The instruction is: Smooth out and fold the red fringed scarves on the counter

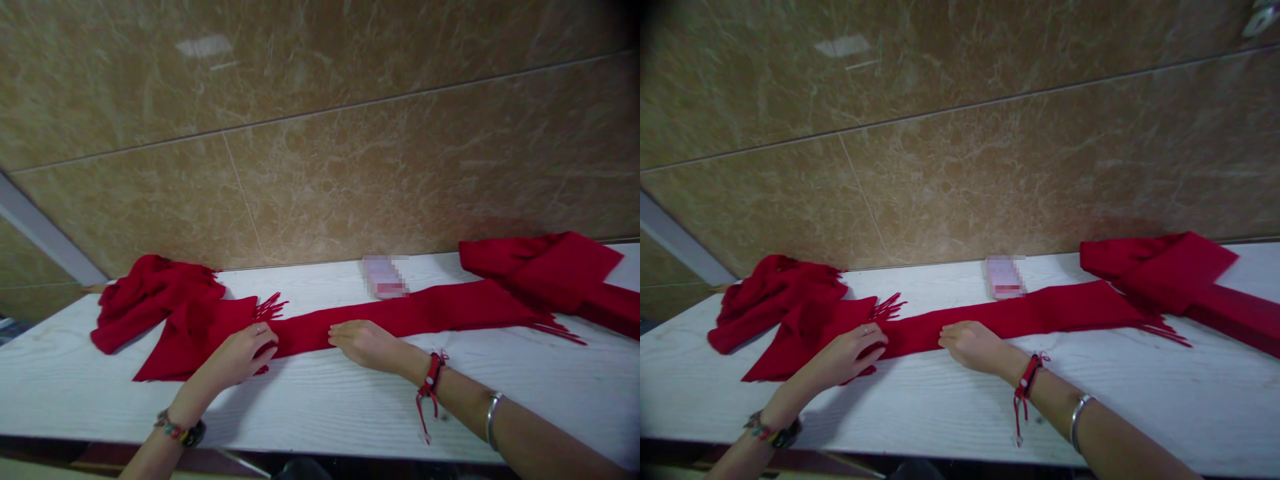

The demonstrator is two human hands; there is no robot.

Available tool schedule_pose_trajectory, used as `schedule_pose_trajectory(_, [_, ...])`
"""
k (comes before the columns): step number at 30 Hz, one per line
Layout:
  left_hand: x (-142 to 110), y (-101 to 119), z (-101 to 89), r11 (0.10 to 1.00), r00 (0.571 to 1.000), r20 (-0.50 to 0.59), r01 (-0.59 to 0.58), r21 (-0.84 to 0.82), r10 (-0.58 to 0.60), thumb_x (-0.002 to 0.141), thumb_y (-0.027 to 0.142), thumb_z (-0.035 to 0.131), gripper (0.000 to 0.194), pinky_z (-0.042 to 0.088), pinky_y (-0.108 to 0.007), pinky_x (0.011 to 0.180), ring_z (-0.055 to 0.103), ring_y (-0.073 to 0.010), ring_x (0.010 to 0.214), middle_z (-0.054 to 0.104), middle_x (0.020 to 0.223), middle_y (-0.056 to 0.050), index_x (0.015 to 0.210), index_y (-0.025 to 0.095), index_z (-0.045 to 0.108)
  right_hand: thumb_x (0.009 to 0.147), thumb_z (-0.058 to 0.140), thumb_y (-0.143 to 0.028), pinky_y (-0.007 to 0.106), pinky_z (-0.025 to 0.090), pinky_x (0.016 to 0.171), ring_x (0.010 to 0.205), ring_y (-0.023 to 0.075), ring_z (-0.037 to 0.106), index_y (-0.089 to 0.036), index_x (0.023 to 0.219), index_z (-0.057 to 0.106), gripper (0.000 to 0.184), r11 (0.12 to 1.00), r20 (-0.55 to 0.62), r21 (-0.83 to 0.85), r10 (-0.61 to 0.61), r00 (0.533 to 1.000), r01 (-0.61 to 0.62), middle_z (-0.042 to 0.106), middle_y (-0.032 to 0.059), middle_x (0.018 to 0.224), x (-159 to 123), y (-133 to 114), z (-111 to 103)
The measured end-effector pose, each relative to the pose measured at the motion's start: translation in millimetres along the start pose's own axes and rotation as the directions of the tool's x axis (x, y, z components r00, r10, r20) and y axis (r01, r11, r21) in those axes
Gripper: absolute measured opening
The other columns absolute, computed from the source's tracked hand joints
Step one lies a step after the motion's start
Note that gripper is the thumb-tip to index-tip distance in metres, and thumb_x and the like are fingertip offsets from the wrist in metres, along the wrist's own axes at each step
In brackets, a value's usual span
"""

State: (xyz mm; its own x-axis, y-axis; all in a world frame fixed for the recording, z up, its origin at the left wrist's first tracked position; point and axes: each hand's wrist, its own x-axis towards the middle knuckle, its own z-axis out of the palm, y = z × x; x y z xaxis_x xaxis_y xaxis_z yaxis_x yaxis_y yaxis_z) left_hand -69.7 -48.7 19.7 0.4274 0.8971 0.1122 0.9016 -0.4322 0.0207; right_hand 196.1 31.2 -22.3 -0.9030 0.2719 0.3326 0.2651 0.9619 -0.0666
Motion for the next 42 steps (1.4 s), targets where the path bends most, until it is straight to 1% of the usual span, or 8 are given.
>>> schedule_pose_trajectory(3, [24, 17, 8.8, 0.999, 0.990, -0.133, -0.041, -0.023, 0.037, 0.087, 0.022, 0.038, 0.025, 0.041, -0.032, 0.091, 0.052, -0.0180, 0.102, 0.057, 0.110, -0.008, 0.102, 0.017, 0.058, 0.087, 0.044, -0.021, 0.036, 0.029, 0.103, 0.121, 0.0186, 0.040, -0.014, 0.119, 0.053, 0.035, 0.996, 0.032, 0.050, 0.069, 0.997, -0.071, 0.051, 0.0095, 0.125, -1, -3, -2])
schedule_pose_trajectory(9, [49, 19, 33.0, 0.999, 0.996, -0.083, -0.036, -0.040, 0.033, 0.089, 0.019, 0.032, 0.033, 0.039, -0.035, 0.095, 0.050, -0.0172, 0.110, 0.055, 0.120, -0.009, 0.113, 0.017, 0.054, 0.091, 0.032, -0.038, 0.048, 0.015, 0.105, 0.131, 0.0214, 0.019, -0.022, 0.135, 0.030, 0.047, 0.983, 0.196, 0.098, 0.134, 0.971, -0.156, 0.030, 0.0068, 0.141, -8, -4, -7])
schedule_pose_trajectory(14, [46, -5, 24.8, 0.984, 0.984, -0.027, 0.175, 0.033, -0.174, 0.085, 0.015, 0.038, 0.029, 0.036, -0.044, 0.096, 0.045, -0.0215, 0.117, 0.053, 0.122, -0.012, 0.109, 0.016, 0.055, 0.092, 0.031, -0.037, 0.048, 0.013, 0.106, 0.132, 0.0209, 0.016, -0.023, 0.136, 0.028, 0.047, 0.979, 0.212, 0.124, 0.131, 0.969, -0.159, 0.027, 0.0072, 0.142, -9, -3, -8])
schedule_pose_trajectory(21, [50, 30, 47.3, 0.986, 0.986, -0.028, 0.164, 0.044, -0.163, 0.089, 0.027, 0.033, 0.044, 0.027, -0.050, 0.101, 0.023, -0.0274, 0.130, 0.031, 0.141, -0.011, 0.132, 0.018, 0.035, 0.091, 0.031, -0.039, 0.050, 0.012, 0.105, 0.131, 0.0226, 0.016, -0.021, 0.137, 0.028, 0.049, 0.972, 0.183, 0.105, 0.190, 0.965, -0.211, 0.026, 0.0090, 0.142, -10, -5, -7])
schedule_pose_trajectory(26, [40, 29, 66.3, 0.971, 0.971, -0.031, 0.238, 0.035, -0.237, 0.090, 0.032, 0.029, 0.048, 0.026, -0.051, 0.100, 0.021, -0.0268, 0.131, 0.029, 0.142, -0.011, 0.136, 0.021, 0.027, 0.087, 0.035, -0.050, 0.059, 0.015, 0.101, 0.130, 0.0314, 0.017, -0.019, 0.136, 0.029, 0.059, 0.929, 0.195, 0.047, 0.352, 0.916, -0.367, 0.024, 0.0146, 0.142, -19, -4, -14])
schedule_pose_trajectory(33, [65, 41, 57.2, 0.978, 0.978, 0.054, 0.205, -0.026, -0.204, 0.088, 0.030, 0.030, 0.053, 0.024, -0.049, 0.102, 0.015, -0.0264, 0.132, 0.018, 0.144, -0.015, 0.137, 0.012, 0.022, 0.089, 0.033, -0.045, 0.060, 0.015, 0.100, 0.131, 0.0320, 0.013, -0.020, 0.137, 0.028, 0.054, 0.909, 0.098, 0.030, 0.412, 0.906, -0.416, 0.021, 0.0126, 0.143, -12, -7, -21])
schedule_pose_trajectory(37, [80, 60, 48.1, 0.970, 0.958, 0.166, 0.241, -0.028, -0.234, 0.087, 0.044, 0.028, 0.062, 0.018, -0.046, 0.105, 0.011, -0.0242, 0.133, 0.014, 0.145, -0.011, 0.139, 0.011, 0.017, 0.088, 0.028, -0.052, 0.059, 0.012, 0.101, 0.131, 0.0317, 0.013, -0.019, 0.137, 0.028, 0.059, 0.909, 0.190, 0.053, 0.398, 0.898, -0.414, 0.024, 0.0128, 0.143, -12, -6, -13])
schedule_pose_trajectory(42, [76, 58, 45.8, 0.958, 0.942, 0.181, 0.288, -0.002, -0.283, 0.080, 0.059, 0.031, 0.079, 0.014, -0.043, 0.107, 0.008, -0.0255, 0.134, 0.011, 0.146, -0.011, 0.139, 0.009, 0.015, 0.088, 0.027, -0.054, 0.057, 0.012, 0.102, 0.131, 0.0323, 0.012, -0.016, 0.138, 0.026, 0.063, 0.886, 0.233, -0.022, 0.454, 0.860, -0.462, 0.020, 0.0148, 0.143, -31, 2, -20])
